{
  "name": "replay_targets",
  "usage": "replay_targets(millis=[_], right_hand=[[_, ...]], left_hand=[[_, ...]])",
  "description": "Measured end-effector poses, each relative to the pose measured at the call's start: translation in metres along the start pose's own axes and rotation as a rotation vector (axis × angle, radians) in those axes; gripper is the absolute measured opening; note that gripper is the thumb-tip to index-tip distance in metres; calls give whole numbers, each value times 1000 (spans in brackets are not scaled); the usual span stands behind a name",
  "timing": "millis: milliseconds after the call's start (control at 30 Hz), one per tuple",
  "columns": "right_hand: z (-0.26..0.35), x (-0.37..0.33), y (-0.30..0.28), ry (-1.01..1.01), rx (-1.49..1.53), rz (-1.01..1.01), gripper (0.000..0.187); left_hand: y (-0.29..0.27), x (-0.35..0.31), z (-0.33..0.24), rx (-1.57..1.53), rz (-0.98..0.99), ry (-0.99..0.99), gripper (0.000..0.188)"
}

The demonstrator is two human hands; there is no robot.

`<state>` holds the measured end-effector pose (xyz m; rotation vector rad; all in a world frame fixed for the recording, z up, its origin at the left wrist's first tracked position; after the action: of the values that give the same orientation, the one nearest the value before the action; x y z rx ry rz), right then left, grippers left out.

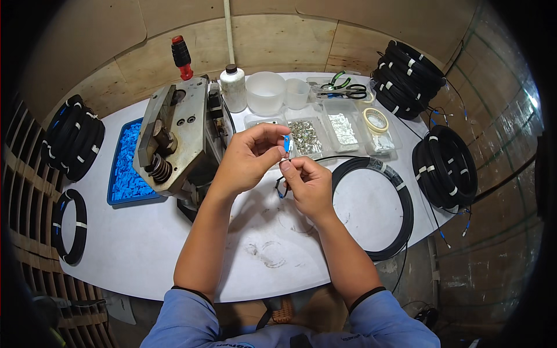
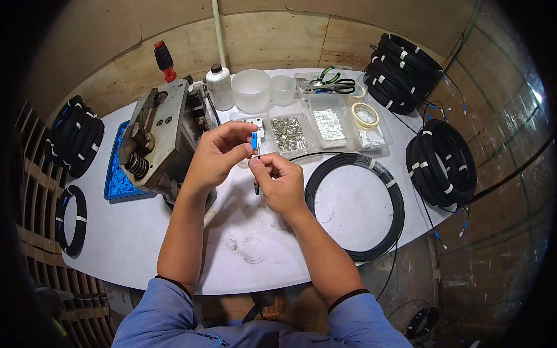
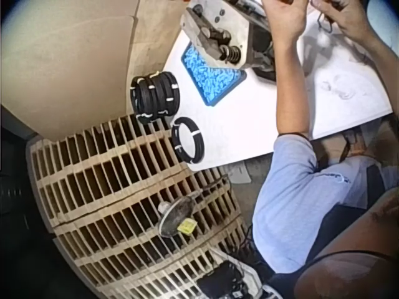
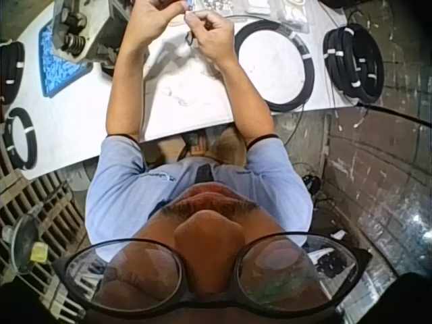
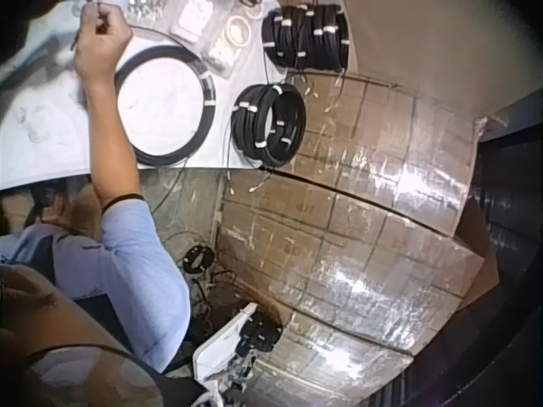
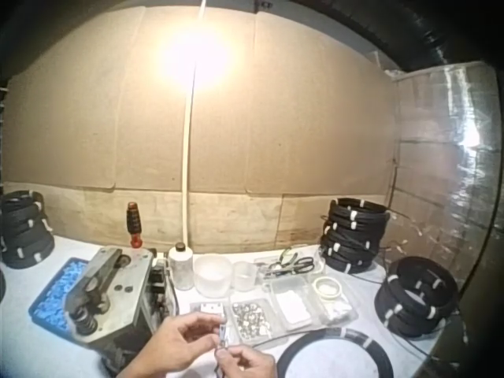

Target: The recorder is seen assembling electrical connectors onto wires using a small benchtop press tool.

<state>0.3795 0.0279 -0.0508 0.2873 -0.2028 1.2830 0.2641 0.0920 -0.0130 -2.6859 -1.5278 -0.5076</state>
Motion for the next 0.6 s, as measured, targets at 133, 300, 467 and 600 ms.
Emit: replay_targets(millis=[133,300,467,600], right_hand=[[0,0,1,10,-6,4,14],[-1,0,0,4,-1,-1,15],[1,0,1,8,-7,4,16],[0,0,2,5,-1,0,15]], left_hand=[[-2,0,2,2,-3,4,30],[-1,0,1,-4,-8,8,29],[-1,1,1,-5,10,18,29],[-1,1,1,31,7,16,29]])
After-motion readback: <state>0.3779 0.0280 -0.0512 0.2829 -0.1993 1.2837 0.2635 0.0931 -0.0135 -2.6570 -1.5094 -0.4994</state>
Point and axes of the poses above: each hand's wrist, its own x-axis towards the middle knuckle, its own y-axis out of the palm, z = x × y, the point moved 8 cm from there along x, towards the middle knuckle, and after that the axes turned 4 degrees about -z, right-handed, at the moved point
